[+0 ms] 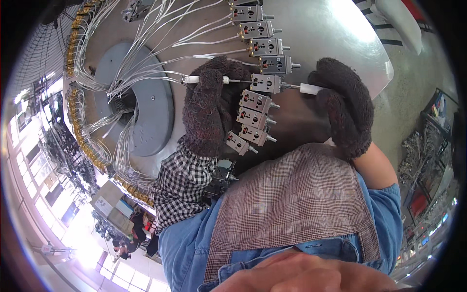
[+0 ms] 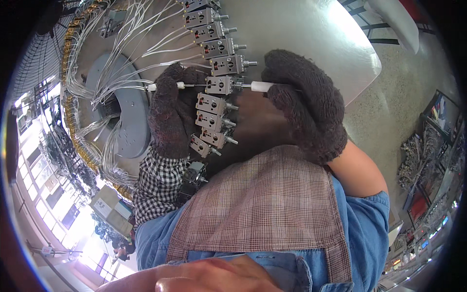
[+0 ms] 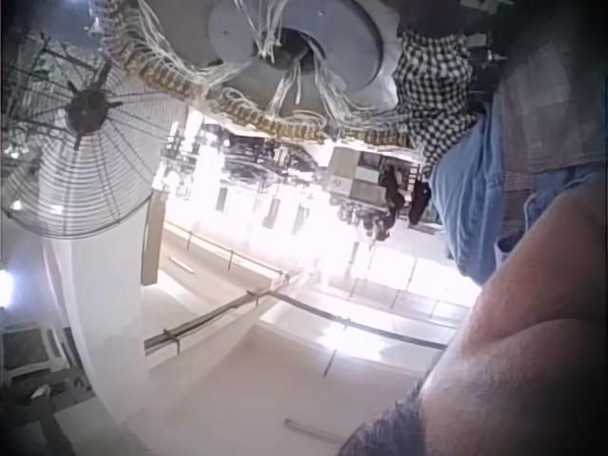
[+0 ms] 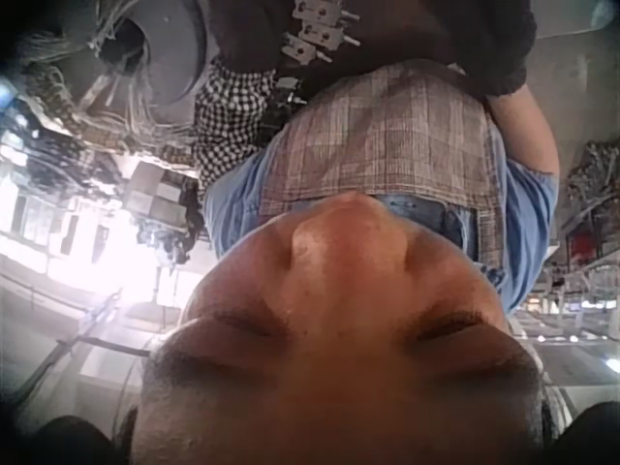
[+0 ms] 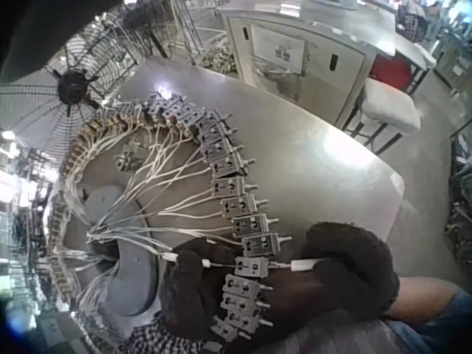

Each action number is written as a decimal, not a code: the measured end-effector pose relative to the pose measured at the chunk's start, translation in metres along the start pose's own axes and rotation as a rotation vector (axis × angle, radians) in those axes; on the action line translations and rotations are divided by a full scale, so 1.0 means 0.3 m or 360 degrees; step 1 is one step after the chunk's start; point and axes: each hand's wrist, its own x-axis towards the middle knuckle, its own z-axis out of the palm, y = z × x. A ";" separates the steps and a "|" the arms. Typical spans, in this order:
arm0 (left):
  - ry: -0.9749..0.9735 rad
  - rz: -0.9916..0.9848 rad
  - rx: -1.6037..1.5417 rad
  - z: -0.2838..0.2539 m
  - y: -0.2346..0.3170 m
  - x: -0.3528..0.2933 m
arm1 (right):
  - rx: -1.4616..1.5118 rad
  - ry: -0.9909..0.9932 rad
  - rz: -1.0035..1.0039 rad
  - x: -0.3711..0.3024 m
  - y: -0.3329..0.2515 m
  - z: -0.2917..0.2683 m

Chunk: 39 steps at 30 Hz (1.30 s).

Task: Assemble electronic components by manually inserting and seating wires into terminal slots on a circular fixture.

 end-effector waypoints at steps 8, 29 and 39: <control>-0.0010 0.0032 0.0045 -0.015 -0.015 0.000 | 0.0040 -0.0034 0.0143 0.030 -0.033 -0.015; -0.0088 0.0284 0.0020 -0.053 -0.030 0.024 | 0.0189 -0.0059 0.0339 0.025 -0.074 -0.008; -0.0111 0.0178 -0.0119 -0.048 -0.029 0.027 | 0.0381 0.0111 0.0230 0.011 -0.057 0.026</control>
